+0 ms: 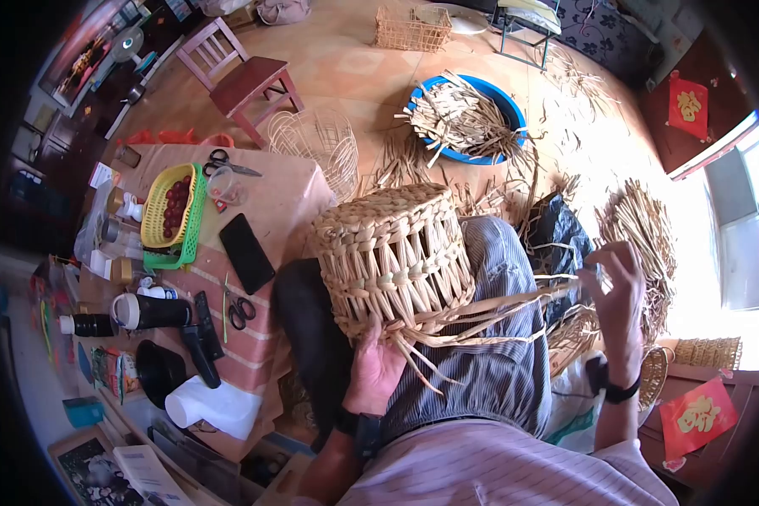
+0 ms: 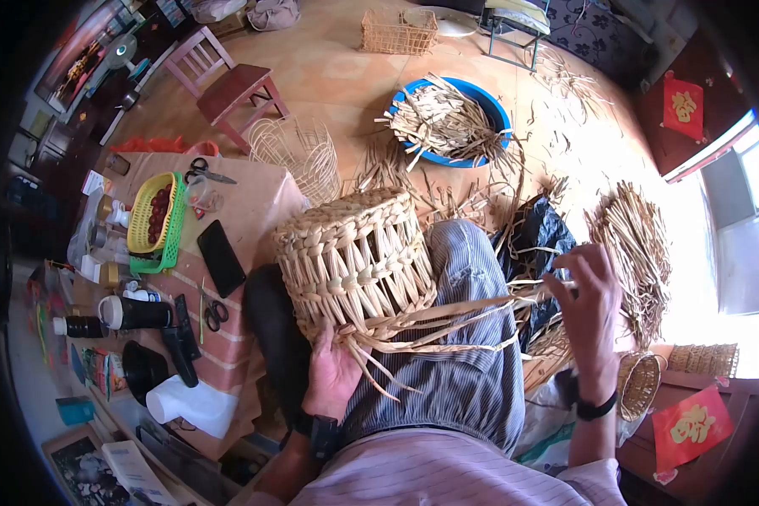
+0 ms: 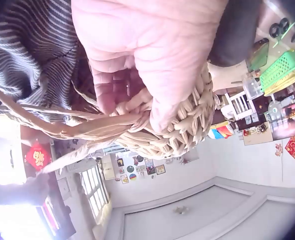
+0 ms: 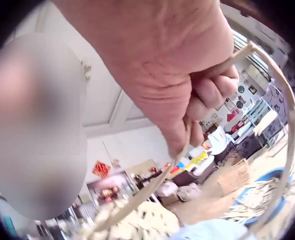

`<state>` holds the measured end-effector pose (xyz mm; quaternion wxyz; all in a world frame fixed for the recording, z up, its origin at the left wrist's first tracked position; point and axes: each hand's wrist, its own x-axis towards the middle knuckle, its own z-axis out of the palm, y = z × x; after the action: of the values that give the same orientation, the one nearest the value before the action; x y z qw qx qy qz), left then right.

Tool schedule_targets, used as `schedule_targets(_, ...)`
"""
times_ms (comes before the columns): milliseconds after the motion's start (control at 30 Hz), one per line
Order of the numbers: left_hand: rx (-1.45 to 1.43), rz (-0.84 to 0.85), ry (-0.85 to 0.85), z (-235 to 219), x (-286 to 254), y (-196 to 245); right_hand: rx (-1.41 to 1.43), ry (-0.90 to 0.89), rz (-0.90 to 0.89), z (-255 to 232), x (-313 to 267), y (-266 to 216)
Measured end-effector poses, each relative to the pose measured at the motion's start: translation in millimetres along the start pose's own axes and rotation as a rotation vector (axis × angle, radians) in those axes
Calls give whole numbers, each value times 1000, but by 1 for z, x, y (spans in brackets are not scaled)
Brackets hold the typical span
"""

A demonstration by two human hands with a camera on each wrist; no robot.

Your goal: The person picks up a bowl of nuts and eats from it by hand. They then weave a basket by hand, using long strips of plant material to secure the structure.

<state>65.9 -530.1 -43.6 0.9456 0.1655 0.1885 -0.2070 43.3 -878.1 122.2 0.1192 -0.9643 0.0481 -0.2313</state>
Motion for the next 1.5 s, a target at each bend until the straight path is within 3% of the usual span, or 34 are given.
schedule_targets(33, -25, -11, -18, -3, -2, 0, 17, 45, -23, 6, -9, -13)
schedule_targets(167, -32, -14, 63, 13, -7, -4, 454, -298, -166, 33, -36, -97)
schedule_targets(233, 45, 8, 103, 14, -7, -5, 382, -358, -280, 58, -43, -124)
schedule_targets(300, 77, 25, 104, 16, -6, -11, 403, -491, -263, 67, -45, -133)
schedule_targets(367, 56, 29, 67, 32, -6, -12, 528, -497, -222, 76, -46, -137)
schedule_targets(500, 250, 59, -6, 22, -4, -8, 747, -528, -40, 77, -46, -148)
schedule_targets(767, 229, 135, -37, 43, 0, -7, 468, -518, -333, 60, -37, -151)
schedule_targets(900, 332, 157, -74, 30, 3, -8, 429, -509, -439, 57, -19, -155)
schedule_targets(1167, 248, 59, -34, 0, 9, -12, 408, -465, -608, 66, 9, -149)
schedule_targets(1333, 190, 35, -125, 14, 4, -8, 631, -522, -282, 85, 14, -129)
schedule_targets(1400, 172, 40, -128, 13, -2, -5, 655, -498, -272, 87, 13, -126)
schedule_targets(1500, 167, 74, -282, 1, -5, -3, 604, -482, -273, 89, 11, -126)
